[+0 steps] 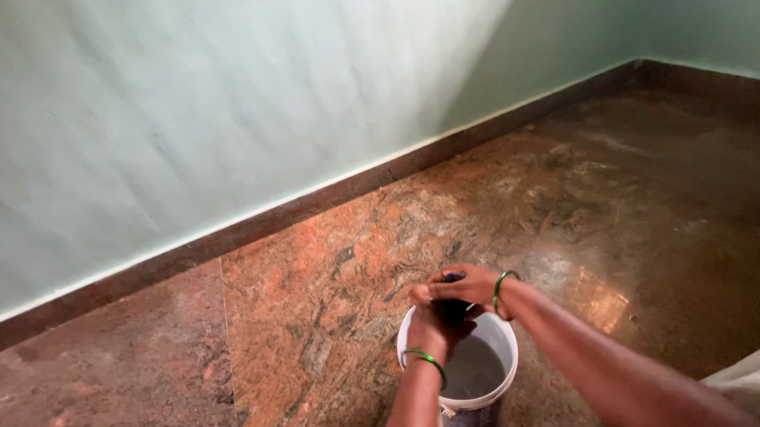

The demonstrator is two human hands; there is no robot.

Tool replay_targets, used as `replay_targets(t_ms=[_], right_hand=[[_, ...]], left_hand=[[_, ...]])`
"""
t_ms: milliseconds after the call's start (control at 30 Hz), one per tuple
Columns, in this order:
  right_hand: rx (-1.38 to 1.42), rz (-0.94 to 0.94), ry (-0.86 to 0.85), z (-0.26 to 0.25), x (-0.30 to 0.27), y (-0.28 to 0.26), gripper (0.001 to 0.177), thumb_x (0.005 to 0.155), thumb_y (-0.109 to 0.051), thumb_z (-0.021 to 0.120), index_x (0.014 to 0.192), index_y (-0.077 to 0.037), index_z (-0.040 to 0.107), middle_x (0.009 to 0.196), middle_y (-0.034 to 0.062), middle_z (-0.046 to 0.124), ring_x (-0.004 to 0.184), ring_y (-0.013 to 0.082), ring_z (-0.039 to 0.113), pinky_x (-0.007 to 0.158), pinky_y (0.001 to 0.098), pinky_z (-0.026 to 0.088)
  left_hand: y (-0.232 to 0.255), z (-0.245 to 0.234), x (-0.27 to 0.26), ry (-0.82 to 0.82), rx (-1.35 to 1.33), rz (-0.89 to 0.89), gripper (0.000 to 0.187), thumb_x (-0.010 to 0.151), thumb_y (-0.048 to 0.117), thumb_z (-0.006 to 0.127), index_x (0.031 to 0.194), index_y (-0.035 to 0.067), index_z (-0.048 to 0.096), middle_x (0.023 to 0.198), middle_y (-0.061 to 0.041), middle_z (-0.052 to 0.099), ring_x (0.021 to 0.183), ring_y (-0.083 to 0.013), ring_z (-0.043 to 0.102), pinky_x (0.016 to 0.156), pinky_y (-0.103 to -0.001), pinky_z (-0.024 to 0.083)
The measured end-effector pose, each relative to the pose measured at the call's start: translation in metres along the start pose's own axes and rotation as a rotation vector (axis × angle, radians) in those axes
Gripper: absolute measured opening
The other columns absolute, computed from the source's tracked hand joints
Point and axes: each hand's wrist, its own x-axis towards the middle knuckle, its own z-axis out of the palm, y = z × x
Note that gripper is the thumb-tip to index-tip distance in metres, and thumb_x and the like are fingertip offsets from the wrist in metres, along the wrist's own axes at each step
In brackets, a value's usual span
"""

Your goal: The person wrings a blue cloth by hand inside a white bucket of water, twisting and squeezing the fabric repeatedly.

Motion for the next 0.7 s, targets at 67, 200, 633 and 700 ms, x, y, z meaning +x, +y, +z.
replay_targets(t_ms=[67, 200, 633, 700], right_hand=[[-0.179, -0.069, -0.069, -0.010, -0.013, -0.013, 0.043, 0.077, -0.039, 0.084, 0.113, -0.017, 0.076, 0.106, 0.0043, 0.075, 0.089, 0.0152, 0.071, 0.071, 0.0384, 0.063], [-0.066, -0.230, 0.088, -0.020, -0.001, -0.010, 0.055, 0.075, -0.041, 0.085, 0.120, -0.009, 0.077, 0.111, 0.0153, 0.077, 0.087, 0.0228, 0.074, 0.068, 0.0371, 0.066], [0.092, -0.459, -0.197, -0.015, -0.047, -0.022, 0.058, 0.087, -0.046, 0.074, 0.120, 0.002, 0.070, 0.114, 0.0148, 0.079, 0.110, 0.0274, 0.074, 0.097, 0.0427, 0.057], [0.227, -0.401, -0.027, -0.034, -0.035, -0.013, 0.061, 0.090, -0.050, 0.069, 0.130, -0.004, 0.064, 0.119, 0.0114, 0.072, 0.108, 0.0215, 0.068, 0.092, 0.0378, 0.056]], left_hand=[[-0.003, -0.008, 0.003, 0.083, -0.137, 0.187, 0.095, 0.065, 0.027, 0.092, 0.133, 0.000, 0.032, 0.117, -0.015, 0.071, 0.107, -0.0273, 0.070, 0.093, -0.037, 0.057], [0.004, -0.018, 0.000, 0.339, -0.424, 0.016, 0.102, 0.070, 0.043, 0.091, 0.143, 0.005, 0.029, 0.120, -0.009, 0.063, 0.113, -0.0234, 0.064, 0.097, -0.037, 0.055], [0.013, -0.024, -0.009, 0.238, -1.523, 0.006, 0.047, 0.084, 0.032, 0.082, 0.116, 0.004, 0.061, 0.105, -0.009, 0.069, 0.092, -0.0210, 0.072, 0.084, -0.036, 0.065], [0.028, -0.031, -0.019, 0.032, -1.456, -0.044, 0.053, 0.085, 0.036, 0.080, 0.119, 0.002, 0.059, 0.097, -0.008, 0.070, 0.083, -0.0199, 0.071, 0.077, -0.036, 0.065]])
